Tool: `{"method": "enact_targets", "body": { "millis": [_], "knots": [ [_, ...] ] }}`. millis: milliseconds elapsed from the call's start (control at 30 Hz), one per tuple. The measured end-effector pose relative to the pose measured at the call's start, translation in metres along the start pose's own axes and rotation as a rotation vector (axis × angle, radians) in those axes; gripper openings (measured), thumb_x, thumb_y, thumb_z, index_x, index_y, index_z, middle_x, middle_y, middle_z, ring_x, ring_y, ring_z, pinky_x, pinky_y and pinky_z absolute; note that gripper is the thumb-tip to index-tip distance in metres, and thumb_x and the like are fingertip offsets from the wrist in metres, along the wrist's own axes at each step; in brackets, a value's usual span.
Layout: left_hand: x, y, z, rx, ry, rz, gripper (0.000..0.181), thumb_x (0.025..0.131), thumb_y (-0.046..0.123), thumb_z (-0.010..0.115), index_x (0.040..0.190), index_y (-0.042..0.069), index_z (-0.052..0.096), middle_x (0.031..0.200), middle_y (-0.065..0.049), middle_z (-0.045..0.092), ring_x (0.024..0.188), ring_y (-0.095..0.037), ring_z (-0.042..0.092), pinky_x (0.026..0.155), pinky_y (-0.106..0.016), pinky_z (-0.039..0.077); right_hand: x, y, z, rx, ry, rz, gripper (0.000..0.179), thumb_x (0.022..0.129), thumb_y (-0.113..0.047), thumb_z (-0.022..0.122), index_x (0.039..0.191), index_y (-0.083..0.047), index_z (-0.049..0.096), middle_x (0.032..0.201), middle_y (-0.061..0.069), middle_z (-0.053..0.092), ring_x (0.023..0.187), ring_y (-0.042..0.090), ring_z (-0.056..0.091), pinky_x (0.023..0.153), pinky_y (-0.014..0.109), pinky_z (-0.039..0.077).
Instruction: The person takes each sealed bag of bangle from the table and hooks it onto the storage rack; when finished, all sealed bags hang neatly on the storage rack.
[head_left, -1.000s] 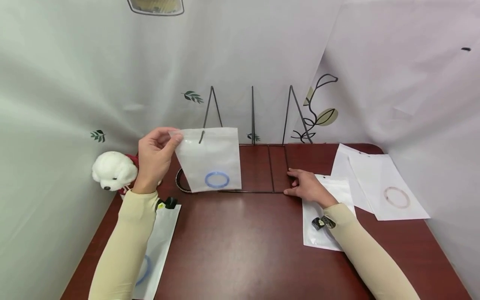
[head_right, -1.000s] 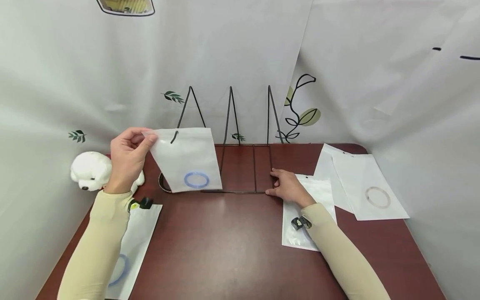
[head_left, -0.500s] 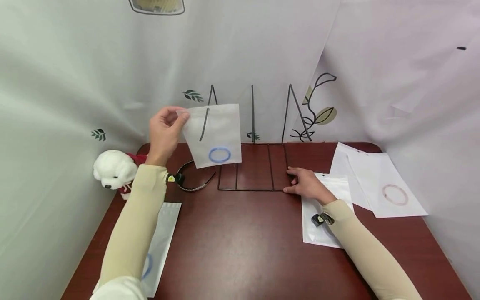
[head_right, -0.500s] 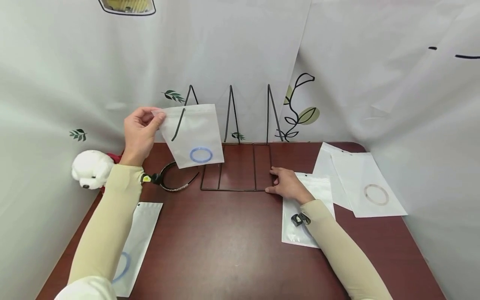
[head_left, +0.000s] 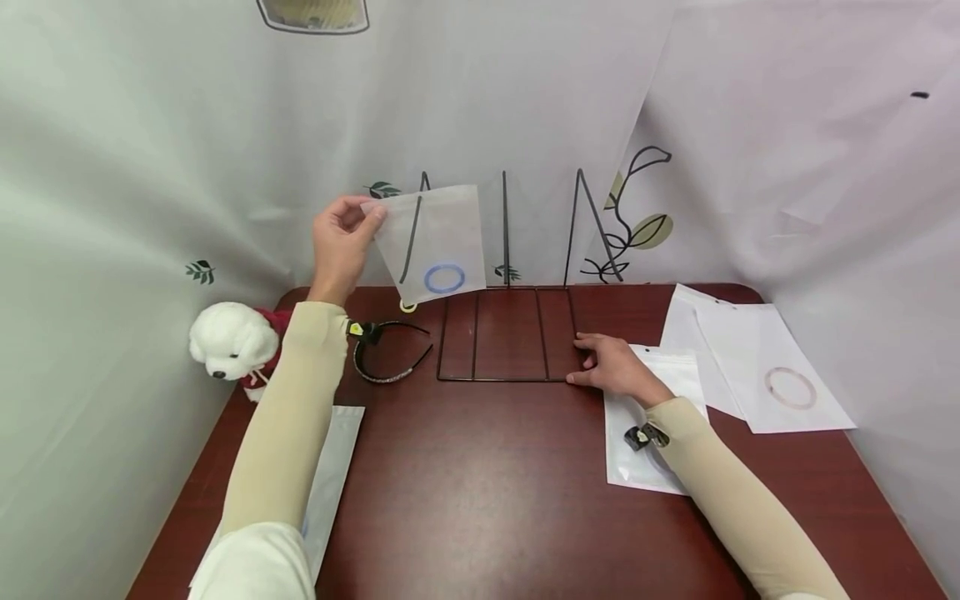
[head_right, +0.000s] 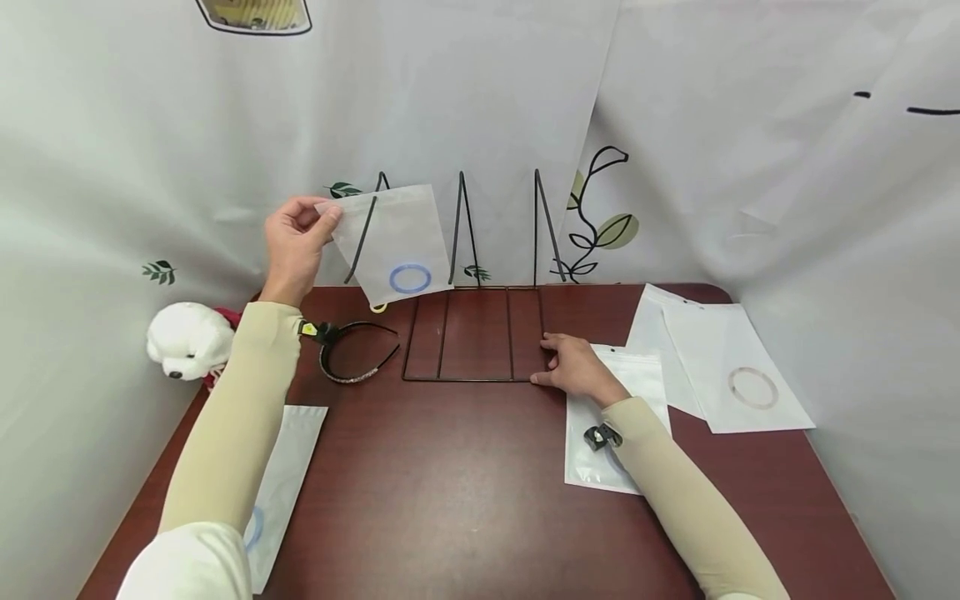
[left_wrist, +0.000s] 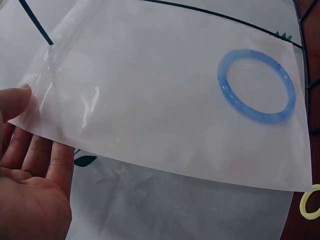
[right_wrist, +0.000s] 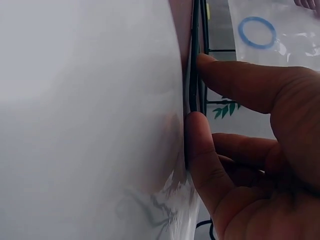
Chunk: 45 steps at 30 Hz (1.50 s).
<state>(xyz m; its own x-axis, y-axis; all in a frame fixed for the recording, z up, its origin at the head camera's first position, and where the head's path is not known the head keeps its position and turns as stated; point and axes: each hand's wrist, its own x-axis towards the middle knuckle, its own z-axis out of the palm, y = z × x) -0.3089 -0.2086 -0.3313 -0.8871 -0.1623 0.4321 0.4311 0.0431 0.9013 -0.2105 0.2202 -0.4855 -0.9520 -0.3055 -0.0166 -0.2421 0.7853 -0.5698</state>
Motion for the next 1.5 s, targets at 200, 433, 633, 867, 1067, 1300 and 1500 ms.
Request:
{"method": "enact_targets", "body": {
  "millis": [200,433,633,867,1067,1300,1500],
  "knots": [
    [-0.006,-0.003,-0.007,-0.021,0.042,-0.013,0.023,0.092,0.015,0.084,0.112,0.011,0.074,0.100,0.001,0.077,0.092,-0.011,0.073,0.082,-0.021,0.058,0.002,-0.001,0.001,0.001,-0.002,-0.010,0.075,0.083,-0.025,0.092,0.143,0.007,0.061,0.150,0.021,0.059,0.082,0.009,0.063,0.100,0.047,0.050],
    [-0.030,-0.010,-0.026,-0.031,0.121,-0.043,0.031,0.092,0.014,0.084,0.118,0.012,0.067,0.109,0.001,0.074,0.103,-0.014,0.071,0.090,-0.020,0.056,0.003,-0.001,0.001,-0.002,-0.017,-0.018,0.074,0.084,-0.026,0.091,0.143,0.007,0.061,0.154,0.022,0.056,0.083,0.009,0.063,0.102,0.048,0.050],
    [-0.063,-0.012,-0.041,0.021,0.096,-0.134,0.024,0.096,0.020,0.080,0.115,0.012,0.067,0.106,0.003,0.072,0.092,-0.010,0.070,0.077,-0.022,0.059,0.002,0.001,-0.001,0.004,-0.014,0.002,0.075,0.084,-0.024,0.091,0.145,0.006,0.060,0.154,0.022,0.056,0.084,0.011,0.064,0.099,0.046,0.050],
    [-0.117,-0.011,-0.068,0.184,-0.061,-0.236,0.019,0.101,0.024,0.074,0.112,0.009,0.067,0.098,0.004,0.072,0.088,-0.008,0.072,0.074,-0.019,0.058,0.006,0.000,-0.002,0.016,-0.026,-0.006,0.076,0.083,-0.025,0.092,0.145,0.006,0.060,0.154,0.022,0.056,0.086,0.011,0.065,0.099,0.045,0.050],
    [-0.155,-0.013,-0.095,0.483,-0.312,-0.267,0.029,0.105,0.027,0.068,0.122,0.004,0.067,0.103,0.002,0.072,0.091,-0.008,0.069,0.077,-0.017,0.056,0.007,0.000,-0.004,0.016,-0.024,-0.003,0.077,0.084,-0.025,0.092,0.146,0.006,0.059,0.151,0.021,0.058,0.085,0.011,0.064,0.101,0.046,0.049],
    [-0.196,-0.023,-0.132,0.641,-0.430,-0.408,0.043,0.106,0.035,0.067,0.136,0.004,0.066,0.122,-0.010,0.071,0.101,0.003,0.064,0.080,-0.020,0.053,0.006,0.001,-0.002,0.025,-0.032,-0.012,0.076,0.084,-0.025,0.092,0.146,0.005,0.060,0.153,0.020,0.057,0.083,0.010,0.062,0.097,0.044,0.050],
    [-0.216,-0.025,-0.151,0.785,-0.468,-0.447,0.053,0.101,0.041,0.073,0.141,0.007,0.065,0.130,-0.016,0.072,0.119,-0.031,0.070,0.083,-0.027,0.056,0.002,0.003,-0.001,0.022,-0.020,0.000,0.074,0.084,-0.025,0.092,0.144,0.005,0.061,0.153,0.020,0.057,0.082,0.010,0.062,0.097,0.044,0.049]
  ]
}}
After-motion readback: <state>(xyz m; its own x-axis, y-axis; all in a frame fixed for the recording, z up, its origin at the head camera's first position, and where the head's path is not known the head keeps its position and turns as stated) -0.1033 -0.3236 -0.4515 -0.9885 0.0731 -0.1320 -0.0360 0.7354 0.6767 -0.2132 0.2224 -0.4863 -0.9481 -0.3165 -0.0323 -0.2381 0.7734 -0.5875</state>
